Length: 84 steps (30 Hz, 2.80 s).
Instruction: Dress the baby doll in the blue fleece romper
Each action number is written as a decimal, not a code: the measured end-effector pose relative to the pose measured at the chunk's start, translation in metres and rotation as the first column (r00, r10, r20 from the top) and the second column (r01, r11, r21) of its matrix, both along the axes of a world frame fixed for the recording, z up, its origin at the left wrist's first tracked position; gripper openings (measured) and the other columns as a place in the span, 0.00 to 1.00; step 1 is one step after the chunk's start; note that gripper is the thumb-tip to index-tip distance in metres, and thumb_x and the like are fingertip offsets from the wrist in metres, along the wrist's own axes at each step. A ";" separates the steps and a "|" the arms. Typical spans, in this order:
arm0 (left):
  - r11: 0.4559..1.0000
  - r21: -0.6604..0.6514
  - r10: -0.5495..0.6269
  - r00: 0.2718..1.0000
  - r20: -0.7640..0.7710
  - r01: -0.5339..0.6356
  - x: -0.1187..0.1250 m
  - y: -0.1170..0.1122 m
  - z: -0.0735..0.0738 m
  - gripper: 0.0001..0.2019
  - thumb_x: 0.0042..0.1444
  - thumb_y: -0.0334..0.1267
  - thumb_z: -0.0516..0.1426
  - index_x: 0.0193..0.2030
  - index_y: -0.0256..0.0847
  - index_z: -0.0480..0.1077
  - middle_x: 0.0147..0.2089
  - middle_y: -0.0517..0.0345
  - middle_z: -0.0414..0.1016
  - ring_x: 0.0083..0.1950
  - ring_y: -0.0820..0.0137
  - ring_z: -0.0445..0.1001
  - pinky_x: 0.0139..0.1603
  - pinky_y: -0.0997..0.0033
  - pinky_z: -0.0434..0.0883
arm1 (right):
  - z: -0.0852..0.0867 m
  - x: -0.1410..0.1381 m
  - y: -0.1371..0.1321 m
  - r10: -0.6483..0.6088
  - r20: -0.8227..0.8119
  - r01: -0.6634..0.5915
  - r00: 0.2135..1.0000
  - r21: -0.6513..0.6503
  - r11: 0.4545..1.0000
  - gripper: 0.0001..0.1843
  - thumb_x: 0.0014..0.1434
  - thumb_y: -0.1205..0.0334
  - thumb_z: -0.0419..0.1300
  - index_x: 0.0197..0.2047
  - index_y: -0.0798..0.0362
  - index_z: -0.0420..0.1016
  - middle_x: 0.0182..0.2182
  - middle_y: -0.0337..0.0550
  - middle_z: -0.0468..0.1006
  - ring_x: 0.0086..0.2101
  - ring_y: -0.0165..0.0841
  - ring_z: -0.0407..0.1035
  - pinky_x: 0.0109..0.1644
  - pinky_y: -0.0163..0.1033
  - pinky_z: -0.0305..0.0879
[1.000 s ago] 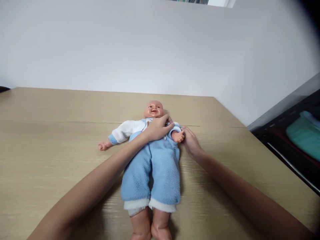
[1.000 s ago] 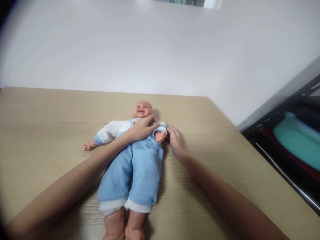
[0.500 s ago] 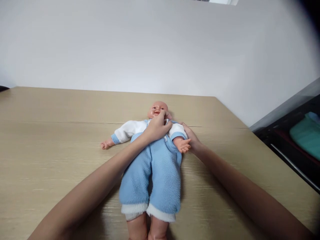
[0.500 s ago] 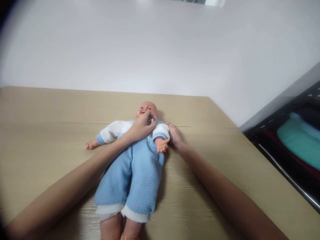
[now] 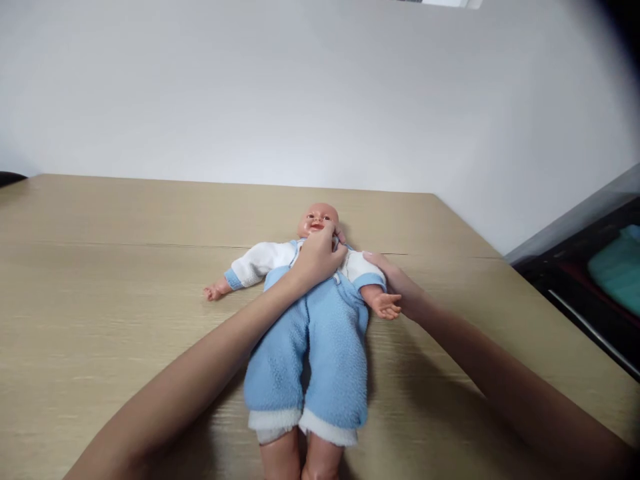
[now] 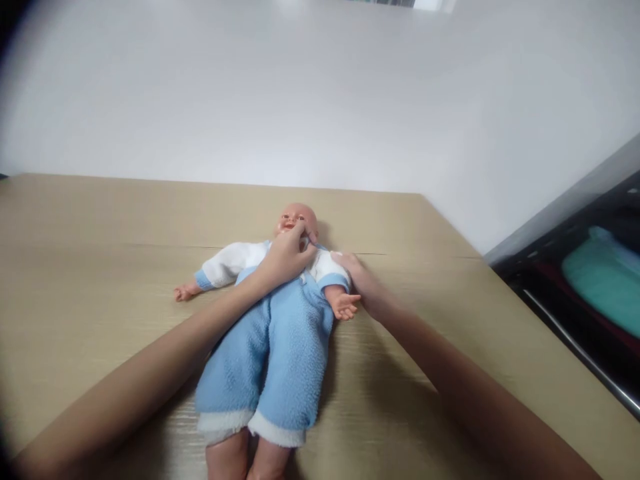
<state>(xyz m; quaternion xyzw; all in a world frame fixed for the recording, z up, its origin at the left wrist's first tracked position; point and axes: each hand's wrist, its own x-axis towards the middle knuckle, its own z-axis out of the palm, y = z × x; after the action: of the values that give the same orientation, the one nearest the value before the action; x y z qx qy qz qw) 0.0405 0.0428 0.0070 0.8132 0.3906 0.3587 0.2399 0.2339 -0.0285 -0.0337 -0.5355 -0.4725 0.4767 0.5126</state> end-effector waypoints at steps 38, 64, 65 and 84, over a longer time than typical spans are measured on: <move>0.919 0.353 -0.048 0.936 -0.348 0.179 -0.004 -0.023 0.026 0.08 0.72 0.42 0.57 0.50 0.42 0.72 0.55 0.47 0.78 0.61 0.51 0.70 0.67 0.50 0.64 | -0.006 -0.004 -0.075 -0.033 0.421 -0.106 0.906 0.303 0.947 0.11 0.72 0.53 0.63 0.55 0.44 0.73 0.51 0.48 0.77 0.45 0.43 0.75 0.44 0.48 0.76; 0.900 -0.099 -0.432 0.843 -0.321 0.424 -0.005 -0.019 0.021 0.14 0.73 0.50 0.54 0.42 0.42 0.69 0.35 0.60 0.73 0.42 0.63 0.74 0.48 0.62 0.63 | -0.022 -0.002 -0.052 0.267 0.137 -0.281 0.954 0.099 0.955 0.16 0.70 0.43 0.63 0.43 0.47 0.72 0.33 0.36 0.65 0.30 0.32 0.57 0.34 0.40 0.57; 0.900 -0.101 -0.433 0.848 -0.306 0.424 -0.005 -0.019 0.020 0.14 0.73 0.50 0.54 0.42 0.42 0.69 0.35 0.60 0.73 0.42 0.64 0.74 0.47 0.62 0.63 | -0.022 -0.003 -0.052 0.266 0.153 -0.283 0.952 0.103 0.954 0.17 0.70 0.43 0.63 0.40 0.48 0.72 0.32 0.36 0.64 0.31 0.32 0.57 0.35 0.40 0.58; 0.893 0.034 -0.438 0.883 -0.169 0.449 -0.004 -0.011 0.006 0.13 0.68 0.35 0.53 0.55 0.38 0.73 0.48 0.49 0.80 0.49 0.62 0.76 0.53 0.60 0.72 | -0.007 0.035 -0.060 -0.355 0.795 -0.201 0.492 0.500 0.842 0.11 0.70 0.61 0.62 0.55 0.50 0.73 0.51 0.53 0.79 0.50 0.48 0.74 0.57 0.55 0.68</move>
<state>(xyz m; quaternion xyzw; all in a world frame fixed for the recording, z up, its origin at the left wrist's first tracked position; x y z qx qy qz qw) 0.0369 0.0321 0.0131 0.9147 0.1987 0.2431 0.2546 0.2688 -0.0883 -0.0412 -0.5576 -0.7505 -0.0335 0.3532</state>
